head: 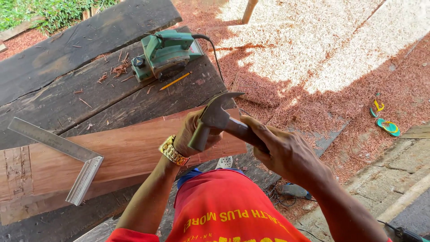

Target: The person measures wooden boards on a workbench using a folding ruler and an L-square, marks cut lines with a pencil, and repositions the boards. They then pick up the marked boards and carry them across the workshop.

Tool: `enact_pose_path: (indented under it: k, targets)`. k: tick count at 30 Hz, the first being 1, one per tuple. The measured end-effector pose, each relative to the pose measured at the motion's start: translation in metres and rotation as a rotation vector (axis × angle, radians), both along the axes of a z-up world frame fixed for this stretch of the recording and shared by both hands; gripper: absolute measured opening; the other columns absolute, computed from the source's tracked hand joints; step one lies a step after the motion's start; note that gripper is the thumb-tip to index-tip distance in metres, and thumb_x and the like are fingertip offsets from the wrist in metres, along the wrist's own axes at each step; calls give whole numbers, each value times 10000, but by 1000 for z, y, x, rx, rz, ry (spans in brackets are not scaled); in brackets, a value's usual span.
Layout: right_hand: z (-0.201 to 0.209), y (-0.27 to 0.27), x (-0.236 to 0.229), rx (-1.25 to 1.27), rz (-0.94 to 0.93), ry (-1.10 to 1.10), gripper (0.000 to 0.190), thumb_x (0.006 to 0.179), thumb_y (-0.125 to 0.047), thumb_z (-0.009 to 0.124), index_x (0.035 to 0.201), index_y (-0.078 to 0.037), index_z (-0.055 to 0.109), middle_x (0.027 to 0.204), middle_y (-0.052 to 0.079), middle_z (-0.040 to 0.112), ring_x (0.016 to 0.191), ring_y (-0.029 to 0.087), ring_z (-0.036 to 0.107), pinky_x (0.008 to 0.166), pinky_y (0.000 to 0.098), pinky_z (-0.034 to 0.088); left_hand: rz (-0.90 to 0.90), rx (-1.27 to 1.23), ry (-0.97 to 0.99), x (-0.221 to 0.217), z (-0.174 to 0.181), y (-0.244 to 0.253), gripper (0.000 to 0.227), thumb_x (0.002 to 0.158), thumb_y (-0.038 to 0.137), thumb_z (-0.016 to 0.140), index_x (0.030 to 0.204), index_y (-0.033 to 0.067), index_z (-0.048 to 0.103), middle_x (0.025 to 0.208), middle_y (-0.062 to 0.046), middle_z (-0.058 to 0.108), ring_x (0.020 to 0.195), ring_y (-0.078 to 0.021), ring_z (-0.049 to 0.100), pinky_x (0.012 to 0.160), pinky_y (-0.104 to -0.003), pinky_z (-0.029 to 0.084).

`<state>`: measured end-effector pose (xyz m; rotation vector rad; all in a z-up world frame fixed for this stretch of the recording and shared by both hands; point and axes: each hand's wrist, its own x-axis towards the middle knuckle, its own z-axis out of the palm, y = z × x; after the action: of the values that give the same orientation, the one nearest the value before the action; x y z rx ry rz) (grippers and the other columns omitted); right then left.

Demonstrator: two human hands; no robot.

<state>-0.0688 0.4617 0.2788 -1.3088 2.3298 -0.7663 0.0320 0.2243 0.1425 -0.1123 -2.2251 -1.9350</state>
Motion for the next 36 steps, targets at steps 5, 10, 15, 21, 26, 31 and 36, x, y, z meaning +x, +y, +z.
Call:
enact_pose_path:
  k: [5,10,15,21,26,31,36]
  targets:
    - [8,4,-2,85,30,59,837,811,-160,756,1544,-180,352,957,132,730,626,312,703,513,455,549,-34,221,-75,5,2,3,299,847,38,778,1133,50,690,954,36,679,849,-54,595,762,-272,541]
    - [-20,8,3,7,4,101,781,874,-202,752,1546,-191,354,937,108,719,644,289,705,540,435,559,-1,137,-55,1,14,1,322,838,54,781,1142,57,675,989,39,695,885,-58,605,800,-255,540]
    - [5,3,1,215,44,121,865,826,-192,777,1575,-205,345,1137,147,728,599,339,688,483,466,550,3,60,12,4,11,-1,360,793,49,775,1137,56,667,1013,20,698,934,-65,629,853,-266,545]
    - [-15,13,10,-269,-5,198,792,924,-216,712,1597,-172,297,1018,109,680,765,292,720,621,422,568,-20,142,-13,4,19,-2,409,798,48,806,1174,53,647,1027,18,691,932,-63,621,835,-268,553]
    - [-9,5,8,31,135,197,825,834,-217,737,1550,-115,338,1015,158,694,636,333,673,507,446,542,67,-127,-24,7,33,2,476,810,30,768,1269,40,644,924,26,640,859,-62,616,785,-252,540]
    - [-2,6,10,-103,90,227,810,869,-232,721,1567,-150,319,1094,153,684,765,329,697,602,426,567,55,33,-39,3,16,-6,402,777,34,799,1156,40,668,943,2,659,870,-80,606,769,-261,540]
    - [-19,2,14,32,35,86,792,882,-239,752,1550,-145,337,1077,123,706,690,265,712,533,388,570,20,2,73,10,7,-6,308,779,56,814,1045,59,657,933,-7,659,848,-85,616,753,-263,536]
